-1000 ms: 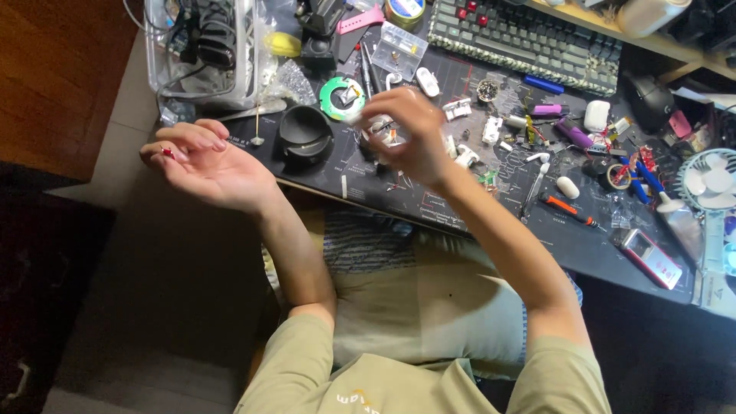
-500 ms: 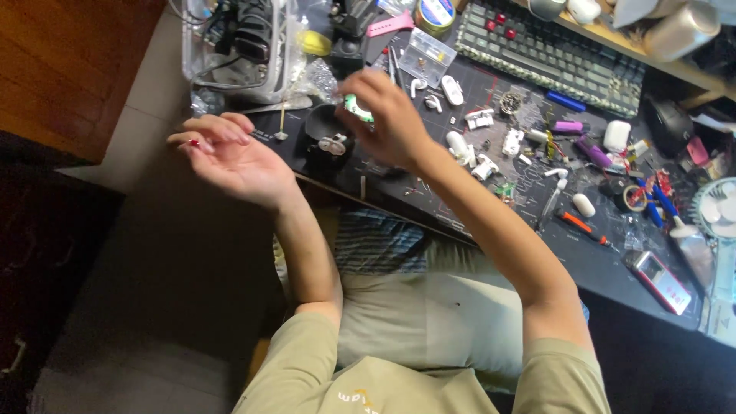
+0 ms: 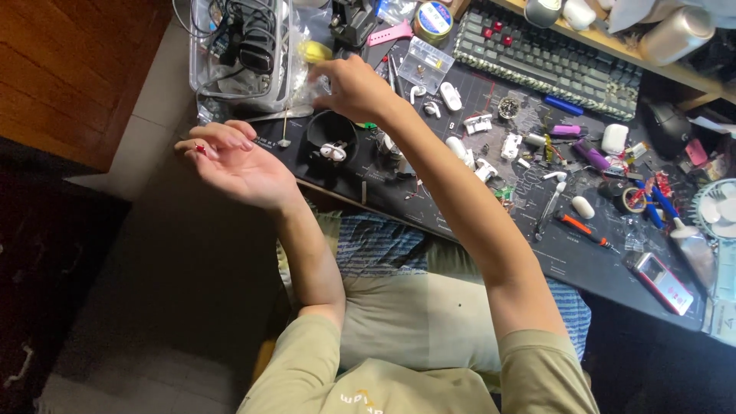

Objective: Repairing or assembling small electronic components, specifically internal parts of a wireless earbud, on a workbench.

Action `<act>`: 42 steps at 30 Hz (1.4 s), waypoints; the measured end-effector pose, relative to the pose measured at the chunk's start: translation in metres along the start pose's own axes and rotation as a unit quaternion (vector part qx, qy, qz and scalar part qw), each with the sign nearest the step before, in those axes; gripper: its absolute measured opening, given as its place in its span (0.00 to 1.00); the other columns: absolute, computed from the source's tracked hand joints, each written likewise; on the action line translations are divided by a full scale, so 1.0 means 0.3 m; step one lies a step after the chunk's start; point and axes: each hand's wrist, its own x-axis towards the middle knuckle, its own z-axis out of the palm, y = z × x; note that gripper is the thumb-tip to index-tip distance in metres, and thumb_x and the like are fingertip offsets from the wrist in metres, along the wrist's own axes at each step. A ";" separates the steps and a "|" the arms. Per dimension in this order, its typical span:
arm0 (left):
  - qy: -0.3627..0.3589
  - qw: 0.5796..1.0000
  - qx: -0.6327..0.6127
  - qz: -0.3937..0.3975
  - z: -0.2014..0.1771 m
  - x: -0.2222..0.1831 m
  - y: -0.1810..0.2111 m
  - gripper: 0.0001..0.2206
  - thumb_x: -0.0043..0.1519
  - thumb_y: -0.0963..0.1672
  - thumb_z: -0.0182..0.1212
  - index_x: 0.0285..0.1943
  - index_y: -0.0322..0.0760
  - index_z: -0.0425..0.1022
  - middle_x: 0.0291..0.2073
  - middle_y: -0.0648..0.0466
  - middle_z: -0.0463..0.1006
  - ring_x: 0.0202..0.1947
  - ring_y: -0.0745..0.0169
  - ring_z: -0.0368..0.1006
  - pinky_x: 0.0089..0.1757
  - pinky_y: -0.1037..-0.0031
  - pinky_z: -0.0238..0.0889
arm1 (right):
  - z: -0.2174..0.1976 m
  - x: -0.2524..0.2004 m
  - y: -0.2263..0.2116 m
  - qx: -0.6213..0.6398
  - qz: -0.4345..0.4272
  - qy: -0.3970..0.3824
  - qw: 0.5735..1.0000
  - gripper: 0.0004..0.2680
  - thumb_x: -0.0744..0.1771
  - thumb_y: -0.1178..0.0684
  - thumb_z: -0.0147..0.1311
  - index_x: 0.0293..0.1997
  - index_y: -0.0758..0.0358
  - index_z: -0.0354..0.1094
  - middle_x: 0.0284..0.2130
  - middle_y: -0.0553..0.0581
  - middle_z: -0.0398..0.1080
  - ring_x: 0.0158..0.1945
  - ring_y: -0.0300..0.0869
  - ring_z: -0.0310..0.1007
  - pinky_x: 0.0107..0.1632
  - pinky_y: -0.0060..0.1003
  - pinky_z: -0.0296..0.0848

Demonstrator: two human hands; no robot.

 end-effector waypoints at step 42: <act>-0.043 0.999 0.031 0.010 0.050 -0.036 0.023 0.09 0.74 0.47 0.45 0.40 0.44 0.61 0.26 0.59 0.58 0.25 0.69 0.49 0.33 0.73 0.55 | -0.251 -0.504 0.294 -0.085 0.055 -0.002 0.995 0.10 0.72 0.59 0.51 0.60 0.58 0.74 0.46 0.62 0.72 0.45 0.56 0.71 0.43 0.54 0.69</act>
